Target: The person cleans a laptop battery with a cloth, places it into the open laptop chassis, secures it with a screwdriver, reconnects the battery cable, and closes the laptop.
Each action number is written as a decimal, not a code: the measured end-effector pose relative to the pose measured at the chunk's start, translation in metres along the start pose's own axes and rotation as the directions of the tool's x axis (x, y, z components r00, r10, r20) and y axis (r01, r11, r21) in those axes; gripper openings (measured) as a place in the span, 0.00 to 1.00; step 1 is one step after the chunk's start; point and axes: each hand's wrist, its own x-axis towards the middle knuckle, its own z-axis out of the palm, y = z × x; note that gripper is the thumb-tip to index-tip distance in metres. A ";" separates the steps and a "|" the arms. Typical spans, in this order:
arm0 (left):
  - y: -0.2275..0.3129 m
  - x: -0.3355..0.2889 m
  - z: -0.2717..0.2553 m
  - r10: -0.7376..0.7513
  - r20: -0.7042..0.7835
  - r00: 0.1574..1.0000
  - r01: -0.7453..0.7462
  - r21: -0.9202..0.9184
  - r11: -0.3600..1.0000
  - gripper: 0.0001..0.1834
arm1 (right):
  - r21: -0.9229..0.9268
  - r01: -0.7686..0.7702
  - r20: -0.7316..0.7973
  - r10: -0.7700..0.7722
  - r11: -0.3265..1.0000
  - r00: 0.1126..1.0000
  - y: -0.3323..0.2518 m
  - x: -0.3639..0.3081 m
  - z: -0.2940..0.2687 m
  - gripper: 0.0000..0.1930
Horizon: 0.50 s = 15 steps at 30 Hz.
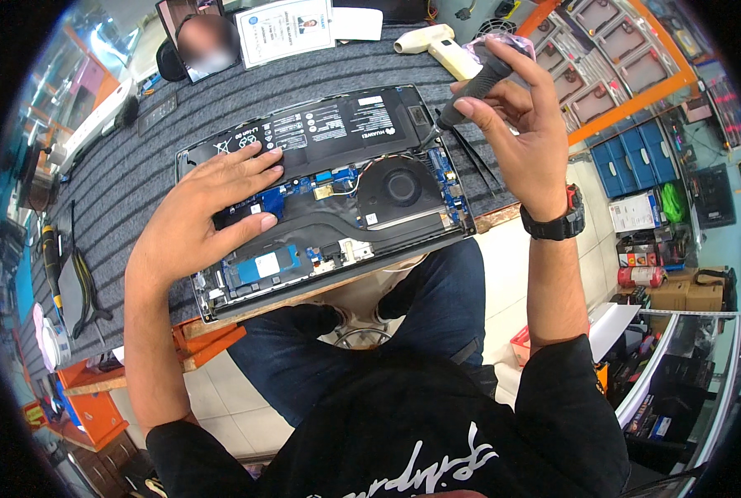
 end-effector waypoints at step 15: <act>-0.028 -0.016 -0.028 0.037 -0.427 0.904 0.068 0.230 0.971 0.20 | 0.133 -0.114 0.010 0.113 0.985 0.994 -0.017 0.006 0.023 0.36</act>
